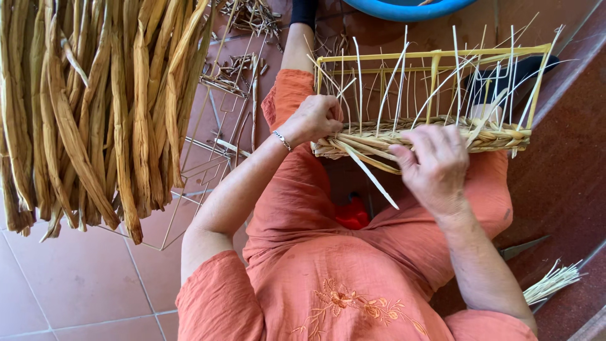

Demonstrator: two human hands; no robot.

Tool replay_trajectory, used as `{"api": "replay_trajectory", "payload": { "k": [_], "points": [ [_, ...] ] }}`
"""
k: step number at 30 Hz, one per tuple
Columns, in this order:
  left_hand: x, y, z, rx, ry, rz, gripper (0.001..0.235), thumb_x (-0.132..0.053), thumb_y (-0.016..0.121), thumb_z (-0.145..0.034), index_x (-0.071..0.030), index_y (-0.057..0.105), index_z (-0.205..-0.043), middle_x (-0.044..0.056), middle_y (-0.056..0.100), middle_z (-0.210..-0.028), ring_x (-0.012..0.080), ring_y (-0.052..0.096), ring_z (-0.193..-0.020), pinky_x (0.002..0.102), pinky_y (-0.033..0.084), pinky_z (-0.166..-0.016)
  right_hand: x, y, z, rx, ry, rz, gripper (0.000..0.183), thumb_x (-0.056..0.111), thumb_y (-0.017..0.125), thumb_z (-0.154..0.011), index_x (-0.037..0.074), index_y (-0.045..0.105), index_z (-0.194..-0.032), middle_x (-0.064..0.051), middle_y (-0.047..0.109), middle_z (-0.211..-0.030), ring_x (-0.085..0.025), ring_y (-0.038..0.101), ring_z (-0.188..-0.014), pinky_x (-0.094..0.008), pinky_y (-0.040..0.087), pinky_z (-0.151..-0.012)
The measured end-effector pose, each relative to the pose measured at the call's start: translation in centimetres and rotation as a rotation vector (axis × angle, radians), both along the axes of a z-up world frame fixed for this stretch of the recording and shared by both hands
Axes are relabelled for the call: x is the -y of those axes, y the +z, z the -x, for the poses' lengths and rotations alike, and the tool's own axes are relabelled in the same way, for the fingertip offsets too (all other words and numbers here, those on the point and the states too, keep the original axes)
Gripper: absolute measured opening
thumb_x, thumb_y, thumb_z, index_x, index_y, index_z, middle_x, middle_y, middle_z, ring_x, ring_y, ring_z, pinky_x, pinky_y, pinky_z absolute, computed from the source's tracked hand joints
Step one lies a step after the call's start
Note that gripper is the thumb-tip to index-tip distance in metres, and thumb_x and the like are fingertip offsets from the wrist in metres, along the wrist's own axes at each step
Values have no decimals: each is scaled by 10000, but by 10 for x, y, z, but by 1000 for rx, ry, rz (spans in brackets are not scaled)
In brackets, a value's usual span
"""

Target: The person weaves a rectangular basket by interlacing dried plant strips through a wire frame. They repeatedly thread strips through the frame, pull them tight, and trim excess material with scissors.

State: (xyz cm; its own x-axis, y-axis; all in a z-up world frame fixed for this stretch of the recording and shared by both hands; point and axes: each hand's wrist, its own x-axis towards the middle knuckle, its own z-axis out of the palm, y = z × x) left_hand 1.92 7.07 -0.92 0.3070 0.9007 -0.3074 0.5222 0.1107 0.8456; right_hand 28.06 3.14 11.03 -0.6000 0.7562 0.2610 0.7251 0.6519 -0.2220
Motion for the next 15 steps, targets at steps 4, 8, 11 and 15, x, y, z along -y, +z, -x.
{"api": "replay_trajectory", "payload": {
  "k": [4,8,11,15],
  "points": [
    [9,11,2,100,76,41,159,-131,766,-803,-2,694,-862,118,758,-746,193,747,-667,351,599,-658,20,-8,36,59,117,139,533,515,736,-826,21,673,-1015,-112,668,-836,-274,624,-779,-397,511,-654],
    [16,23,5,173,155,327,140,-119,706,-853,-27,632,-928,103,744,-759,216,721,-578,374,593,-540,22,-16,48,142,83,172,254,174,726,-973,66,663,-1194,-93,657,-919,-254,661,-805,-382,565,-706],
    [20,21,-1,124,165,158,173,-113,737,-858,-19,608,-924,121,746,-739,199,732,-562,341,574,-538,13,-11,41,-3,129,378,439,169,761,-896,31,640,-1294,-130,678,-959,-277,677,-721,-375,582,-628],
    [31,8,-8,181,178,-113,115,-61,737,-833,-42,651,-907,121,752,-738,212,754,-638,343,582,-604,-8,-10,27,29,232,410,391,165,799,-868,88,715,-1242,-126,665,-848,-264,694,-663,-366,596,-601]
  ]
}}
